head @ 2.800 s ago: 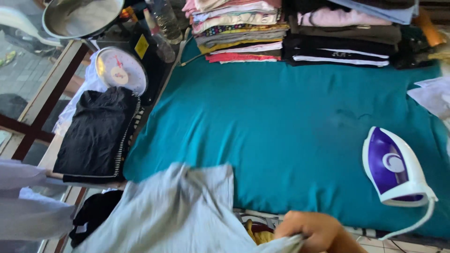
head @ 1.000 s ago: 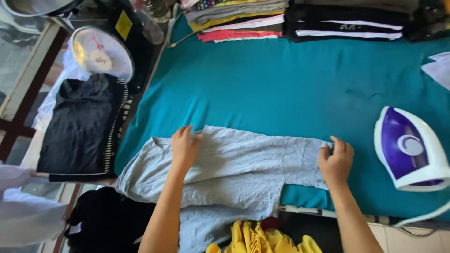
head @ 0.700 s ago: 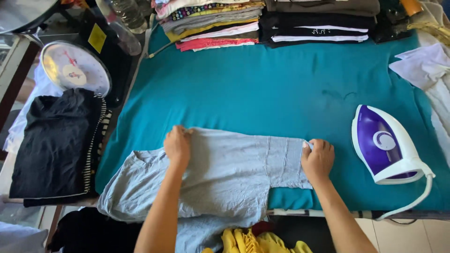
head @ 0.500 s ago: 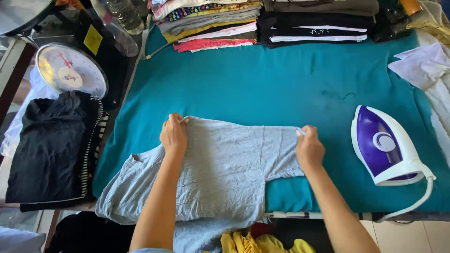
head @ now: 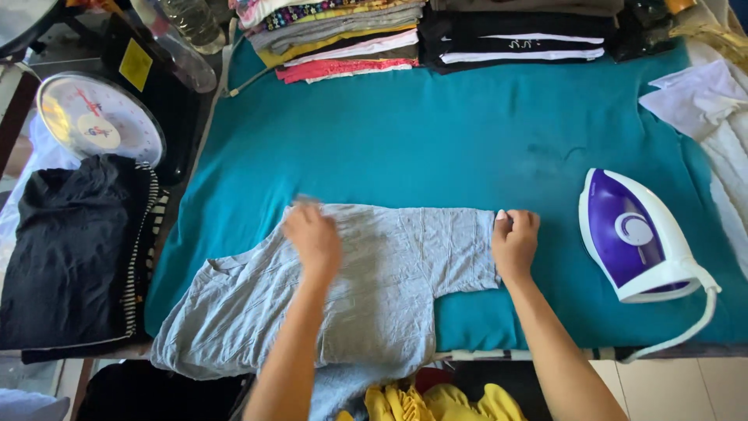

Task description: Ironing a grey garment on an ironing board using an electric iron

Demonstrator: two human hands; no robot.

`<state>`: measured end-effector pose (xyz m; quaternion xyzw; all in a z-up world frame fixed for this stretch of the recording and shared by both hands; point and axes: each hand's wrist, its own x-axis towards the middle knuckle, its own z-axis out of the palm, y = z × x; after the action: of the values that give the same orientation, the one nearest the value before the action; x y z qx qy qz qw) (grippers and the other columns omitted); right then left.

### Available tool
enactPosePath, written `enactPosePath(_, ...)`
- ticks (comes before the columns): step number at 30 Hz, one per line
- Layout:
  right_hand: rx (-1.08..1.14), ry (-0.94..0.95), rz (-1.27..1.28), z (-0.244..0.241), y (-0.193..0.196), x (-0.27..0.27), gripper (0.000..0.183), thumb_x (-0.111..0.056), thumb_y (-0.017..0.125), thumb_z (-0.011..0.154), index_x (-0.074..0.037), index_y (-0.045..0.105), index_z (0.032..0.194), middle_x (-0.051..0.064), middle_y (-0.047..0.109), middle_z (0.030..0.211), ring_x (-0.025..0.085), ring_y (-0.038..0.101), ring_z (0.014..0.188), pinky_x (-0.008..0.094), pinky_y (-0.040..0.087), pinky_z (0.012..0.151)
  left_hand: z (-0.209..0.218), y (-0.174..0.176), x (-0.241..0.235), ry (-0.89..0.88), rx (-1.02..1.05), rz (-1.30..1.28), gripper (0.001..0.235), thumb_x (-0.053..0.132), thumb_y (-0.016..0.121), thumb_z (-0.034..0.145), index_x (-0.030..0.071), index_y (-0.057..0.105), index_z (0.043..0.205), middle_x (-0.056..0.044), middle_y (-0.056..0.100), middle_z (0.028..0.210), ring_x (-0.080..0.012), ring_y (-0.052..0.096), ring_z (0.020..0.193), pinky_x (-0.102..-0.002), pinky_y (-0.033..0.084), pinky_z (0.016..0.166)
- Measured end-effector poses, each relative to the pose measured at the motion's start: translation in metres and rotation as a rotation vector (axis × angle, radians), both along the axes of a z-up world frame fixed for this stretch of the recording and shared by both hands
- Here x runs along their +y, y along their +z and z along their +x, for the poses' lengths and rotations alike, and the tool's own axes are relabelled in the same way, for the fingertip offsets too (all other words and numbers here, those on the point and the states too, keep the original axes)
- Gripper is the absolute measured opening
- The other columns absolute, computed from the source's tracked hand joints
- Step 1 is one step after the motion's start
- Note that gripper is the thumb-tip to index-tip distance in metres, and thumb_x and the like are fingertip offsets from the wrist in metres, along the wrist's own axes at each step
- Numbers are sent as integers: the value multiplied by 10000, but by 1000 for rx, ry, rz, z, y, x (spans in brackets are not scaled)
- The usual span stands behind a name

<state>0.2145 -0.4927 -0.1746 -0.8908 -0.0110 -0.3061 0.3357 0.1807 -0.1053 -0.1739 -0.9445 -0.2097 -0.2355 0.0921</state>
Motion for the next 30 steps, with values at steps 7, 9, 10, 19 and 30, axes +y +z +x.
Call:
enactPosePath(7,-90,58,-270,-70,5,-13,135,-70,782,775,-58,654,733,122,619,869,363,652,1065,451,519,957,-59,63,-105,-488,225,-461,625,508,566,978,90,518,1440,-200,458,1568,-348,373,1495,-593,251,1209)
enactPosePath(9,54,-15,-368,-99,5,-7,261,-320,811,758,-109,661,718,173,649,1110,367,634,1165,474,488,999,-59,64,-104,-459,282,-438,712,595,463,994,116,477,1521,-189,423,1607,-356,319,1534,-570,221,1227)
enactPosePath(10,57,-20,-369,-102,2,-7,261,-320,811,758,-109,661,718,173,649,1110,367,634,1165,474,488,999,-60,63,-105,-464,285,-438,712,595,463,994,116,477,1521,-189,423,1607,-356,319,1534,-570,221,1227)
enactPosePath(19,46,23,-387,-113,4,-13,195,-151,756,826,-81,621,704,128,655,988,301,624,1239,442,475,1034,-60,65,-103,-465,289,-384,743,622,466,981,143,462,1549,-175,428,1607,-357,322,1530,-559,219,1226)
enactPosePath(30,136,235,-428,-70,25,46,247,-6,669,858,-101,628,1082,181,609,1255,371,551,1306,482,435,1056,-63,78,-104,-481,434,-416,880,708,492,927,148,372,1596,-185,316,1663,-383,221,1562,-576,142,1237)
